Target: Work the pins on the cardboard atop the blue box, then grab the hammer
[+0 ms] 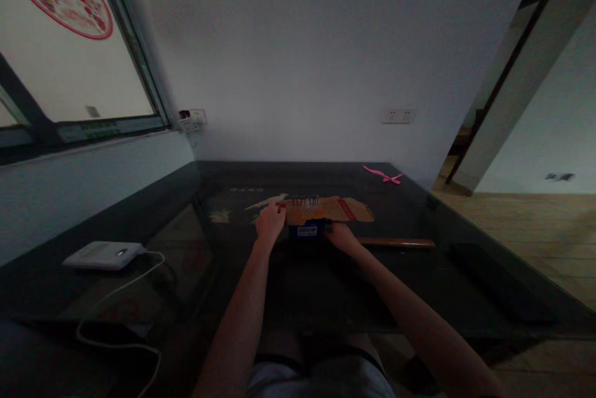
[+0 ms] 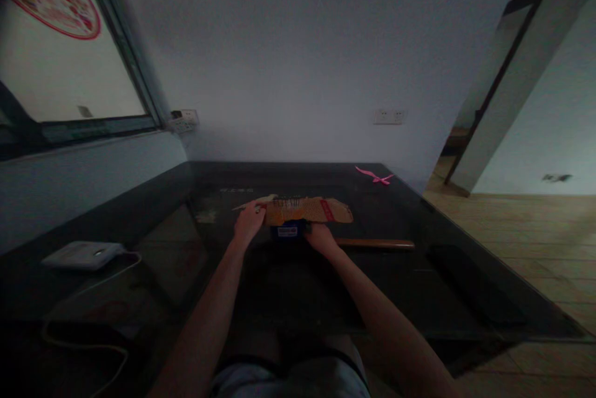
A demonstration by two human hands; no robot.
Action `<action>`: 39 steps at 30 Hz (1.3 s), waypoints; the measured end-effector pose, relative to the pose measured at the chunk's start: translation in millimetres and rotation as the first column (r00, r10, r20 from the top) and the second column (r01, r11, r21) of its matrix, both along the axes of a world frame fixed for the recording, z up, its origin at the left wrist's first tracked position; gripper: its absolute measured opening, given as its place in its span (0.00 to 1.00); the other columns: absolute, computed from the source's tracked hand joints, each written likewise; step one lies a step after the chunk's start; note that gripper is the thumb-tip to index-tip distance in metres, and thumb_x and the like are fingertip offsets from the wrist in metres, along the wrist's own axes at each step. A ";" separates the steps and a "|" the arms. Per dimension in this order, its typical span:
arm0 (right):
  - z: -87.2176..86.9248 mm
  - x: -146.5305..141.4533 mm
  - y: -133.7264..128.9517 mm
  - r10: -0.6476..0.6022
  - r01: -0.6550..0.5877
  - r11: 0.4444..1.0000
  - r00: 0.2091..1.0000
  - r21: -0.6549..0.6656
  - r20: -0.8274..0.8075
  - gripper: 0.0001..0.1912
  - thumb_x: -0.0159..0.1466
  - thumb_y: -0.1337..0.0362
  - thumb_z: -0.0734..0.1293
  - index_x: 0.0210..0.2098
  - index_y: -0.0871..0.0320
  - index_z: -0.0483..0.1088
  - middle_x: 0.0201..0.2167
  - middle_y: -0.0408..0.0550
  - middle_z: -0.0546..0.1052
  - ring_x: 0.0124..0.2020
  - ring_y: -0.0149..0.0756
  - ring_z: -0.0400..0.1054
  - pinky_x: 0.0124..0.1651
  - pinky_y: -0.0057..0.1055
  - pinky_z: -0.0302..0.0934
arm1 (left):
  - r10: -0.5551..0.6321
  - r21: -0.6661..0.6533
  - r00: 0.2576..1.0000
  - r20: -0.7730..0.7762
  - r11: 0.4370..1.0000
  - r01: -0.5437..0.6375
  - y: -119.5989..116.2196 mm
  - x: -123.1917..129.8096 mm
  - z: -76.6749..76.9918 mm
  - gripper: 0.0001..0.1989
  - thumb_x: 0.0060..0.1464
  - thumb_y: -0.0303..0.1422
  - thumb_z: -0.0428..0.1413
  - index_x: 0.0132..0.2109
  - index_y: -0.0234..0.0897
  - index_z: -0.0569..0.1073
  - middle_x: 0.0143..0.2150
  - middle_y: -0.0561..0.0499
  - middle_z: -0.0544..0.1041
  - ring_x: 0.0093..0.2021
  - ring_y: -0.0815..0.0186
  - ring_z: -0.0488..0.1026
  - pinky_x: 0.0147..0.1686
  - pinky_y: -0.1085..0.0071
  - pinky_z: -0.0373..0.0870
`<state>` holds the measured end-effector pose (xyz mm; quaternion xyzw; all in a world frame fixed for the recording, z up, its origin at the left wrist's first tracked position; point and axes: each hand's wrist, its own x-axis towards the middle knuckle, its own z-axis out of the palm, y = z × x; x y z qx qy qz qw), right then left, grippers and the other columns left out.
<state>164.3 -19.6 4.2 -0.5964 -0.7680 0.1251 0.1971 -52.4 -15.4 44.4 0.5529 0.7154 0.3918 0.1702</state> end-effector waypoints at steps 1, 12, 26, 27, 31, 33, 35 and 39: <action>1.2 -0.9 -1.4 -0.004 0.004 1.000 1.000 0.000 0.010 0.16 0.64 0.61 0.62 0.50 0.59 0.66 0.50 0.51 0.69 0.46 0.39 0.66 0.47 0.42 0.63 | -0.009 -0.034 0.999 -0.054 0.999 0.007 -0.7 -0.9 1.5 0.13 0.52 0.38 0.50 0.45 0.42 0.70 0.39 0.43 0.76 0.43 0.52 0.73 0.42 0.60 0.65; 22.8 -5.4 -36.5 0.000 0.001 1.000 0.994 -0.007 0.111 0.23 0.61 0.65 0.62 0.55 0.67 0.63 0.53 0.64 0.69 0.54 0.50 0.63 0.54 0.42 0.56 | -0.019 0.381 0.977 -0.214 0.919 0.101 1.5 -3.5 7.6 0.15 0.48 0.25 0.52 0.45 0.37 0.71 0.46 0.44 0.69 0.46 0.61 0.69 0.48 0.65 0.66; 89.7 4.7 -36.5 0.160 -0.112 0.958 0.972 0.265 -0.170 0.12 0.61 0.66 0.62 0.40 0.59 0.75 0.38 0.49 0.79 0.37 0.34 0.72 0.40 0.28 0.63 | -0.347 0.169 0.892 -0.290 0.899 0.404 14.9 1.3 16.1 0.09 0.51 0.29 0.54 0.37 0.33 0.78 0.33 0.47 0.78 0.34 0.64 0.73 0.36 0.70 0.67; 89.6 5.2 -23.9 0.143 -0.095 0.960 0.975 0.265 -0.168 0.12 0.61 0.67 0.62 0.41 0.59 0.75 0.39 0.50 0.79 0.37 0.35 0.72 0.40 0.28 0.63 | -0.354 0.141 0.887 -0.296 0.902 0.408 16.5 0.4 17.6 0.09 0.51 0.30 0.54 0.36 0.34 0.78 0.33 0.47 0.78 0.33 0.64 0.73 0.36 0.71 0.67; 79.4 0.3 14.7 0.089 -0.054 0.968 0.988 0.247 -0.130 0.10 0.59 0.68 0.64 0.37 0.60 0.77 0.37 0.52 0.79 0.37 0.37 0.72 0.41 0.30 0.62 | -0.387 0.119 0.879 -0.278 0.894 0.432 24.3 -4.8 16.4 0.10 0.52 0.33 0.55 0.37 0.36 0.79 0.34 0.49 0.79 0.34 0.65 0.73 0.35 0.72 0.66; 73.3 -4.6 24.2 0.081 -0.054 0.969 0.991 0.239 -0.106 0.09 0.58 0.68 0.65 0.36 0.59 0.77 0.37 0.51 0.79 0.38 0.37 0.71 0.42 0.30 0.62 | -0.395 0.128 0.878 -0.271 0.889 0.440 27.6 -7.0 12.9 0.10 0.52 0.35 0.55 0.38 0.37 0.79 0.34 0.49 0.79 0.33 0.65 0.73 0.35 0.73 0.66; 68.9 -9.0 29.2 0.075 -0.054 0.971 0.994 0.233 -0.084 0.09 0.57 0.67 0.66 0.36 0.58 0.77 0.37 0.51 0.78 0.39 0.37 0.71 0.42 0.29 0.61 | -0.383 0.143 0.881 -0.277 0.890 0.432 29.4 -7.7 9.8 0.11 0.51 0.36 0.55 0.38 0.37 0.79 0.34 0.50 0.79 0.33 0.66 0.73 0.34 0.73 0.66; 65.1 -13.5 35.0 0.055 -0.041 0.974 0.997 0.221 -0.056 0.09 0.57 0.65 0.67 0.35 0.58 0.77 0.37 0.51 0.78 0.39 0.38 0.70 0.41 0.29 0.60 | -0.345 0.152 0.873 -0.345 0.898 0.414 28.4 -4.9 9.1 0.11 0.51 0.38 0.55 0.37 0.38 0.78 0.36 0.49 0.79 0.36 0.65 0.73 0.36 0.73 0.65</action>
